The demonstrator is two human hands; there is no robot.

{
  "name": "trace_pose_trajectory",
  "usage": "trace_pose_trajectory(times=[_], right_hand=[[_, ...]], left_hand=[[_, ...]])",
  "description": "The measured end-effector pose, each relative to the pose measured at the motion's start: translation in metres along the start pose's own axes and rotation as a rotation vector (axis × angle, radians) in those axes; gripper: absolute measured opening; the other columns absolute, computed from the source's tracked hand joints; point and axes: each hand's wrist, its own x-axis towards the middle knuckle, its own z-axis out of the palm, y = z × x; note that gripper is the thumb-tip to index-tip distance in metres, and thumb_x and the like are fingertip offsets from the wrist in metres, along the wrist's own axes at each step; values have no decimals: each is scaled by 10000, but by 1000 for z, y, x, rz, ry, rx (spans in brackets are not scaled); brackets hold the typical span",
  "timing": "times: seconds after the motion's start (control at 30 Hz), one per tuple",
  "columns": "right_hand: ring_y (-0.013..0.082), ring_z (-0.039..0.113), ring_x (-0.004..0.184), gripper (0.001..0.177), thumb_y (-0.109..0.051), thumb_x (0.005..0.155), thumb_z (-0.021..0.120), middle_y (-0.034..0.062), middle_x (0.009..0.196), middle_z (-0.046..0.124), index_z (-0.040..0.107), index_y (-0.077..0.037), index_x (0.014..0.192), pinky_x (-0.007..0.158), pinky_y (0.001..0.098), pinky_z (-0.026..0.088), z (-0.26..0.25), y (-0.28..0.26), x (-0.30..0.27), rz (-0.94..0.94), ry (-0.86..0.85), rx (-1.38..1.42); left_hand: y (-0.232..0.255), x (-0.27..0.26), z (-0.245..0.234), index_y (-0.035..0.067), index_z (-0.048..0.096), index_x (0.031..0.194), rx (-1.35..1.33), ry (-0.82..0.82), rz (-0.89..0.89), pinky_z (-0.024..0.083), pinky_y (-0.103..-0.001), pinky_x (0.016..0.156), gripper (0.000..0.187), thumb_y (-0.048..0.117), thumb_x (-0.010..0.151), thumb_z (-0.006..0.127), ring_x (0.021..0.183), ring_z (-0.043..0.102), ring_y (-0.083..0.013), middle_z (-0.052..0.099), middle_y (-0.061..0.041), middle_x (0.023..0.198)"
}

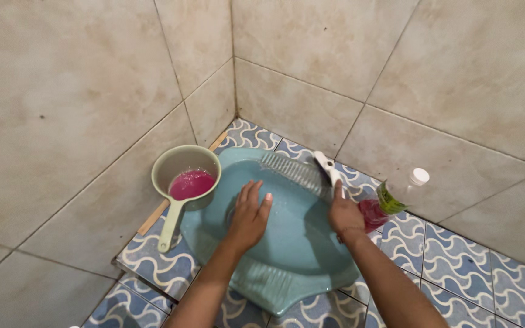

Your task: The person cleans a squat toilet by pouring pink liquid from a bottle and water from a bucket into the basin, then scrubbing the ceramic surface with a brush.

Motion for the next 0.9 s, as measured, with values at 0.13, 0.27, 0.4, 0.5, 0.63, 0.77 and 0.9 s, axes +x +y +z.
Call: trace_pose_trajectory(times=[0.13,0.27,0.4,0.5,0.63,0.77,0.9], right_hand=[[402,688,641,758,-127,958,353,258,881,717,35,-127,1645,617,549,578,3,-16,-45,-283,51,-144],[427,706,645,686,-112,1004,268,269,1000,697,51,-190,1651,626,554,621,-18,-52,-48,-54,-148,73],[401,709,719,739,-101,958,342,299,1018,715,86,-172,1648,716,527,596,23,-80,-16,-201,60,50],[432,707,847,767,-99,927,385,319,1040,707,102,-152,1638,796,554,557,55,-114,2,-359,66,-58],[456,752,916,688,-124,997,314,296,1113,694,86,-138,1647,871,524,584,58,-134,17,-186,-85,68],[479,684,1004,631,-167,1040,320,346,1097,684,122,-86,1634,935,550,517,99,-150,38,-347,68,34],[459,694,1006,644,-192,1006,311,321,1105,685,147,-155,1628,920,548,526,86,-172,10,-420,9,-53]], left_hand=[[8,-2,-16,-10,514,1417,77,66,27,274,-531,1177,548,365,1018,534,1445,341,-494,433,-307,1522],[13,1,-61,4,511,1404,444,282,39,289,-562,1224,616,390,950,663,1454,370,-488,451,-307,1493],[20,-1,-116,43,376,1473,733,188,-369,326,-643,1099,924,388,748,834,1417,357,-560,379,-300,1518],[0,-7,-137,55,156,1597,618,70,-658,464,-564,1005,1114,270,740,834,1253,514,-551,425,-335,1455],[-54,-22,-136,-65,5,1589,187,181,-489,535,-502,922,1076,160,797,699,1092,666,-502,674,-325,1159],[-73,-18,-120,-35,273,1486,152,341,-207,518,-542,866,776,147,858,691,1039,643,-522,656,-347,1157],[-57,-6,-123,-48,288,1486,165,440,-161,518,-546,848,711,128,906,660,1002,644,-529,648,-351,1132]])
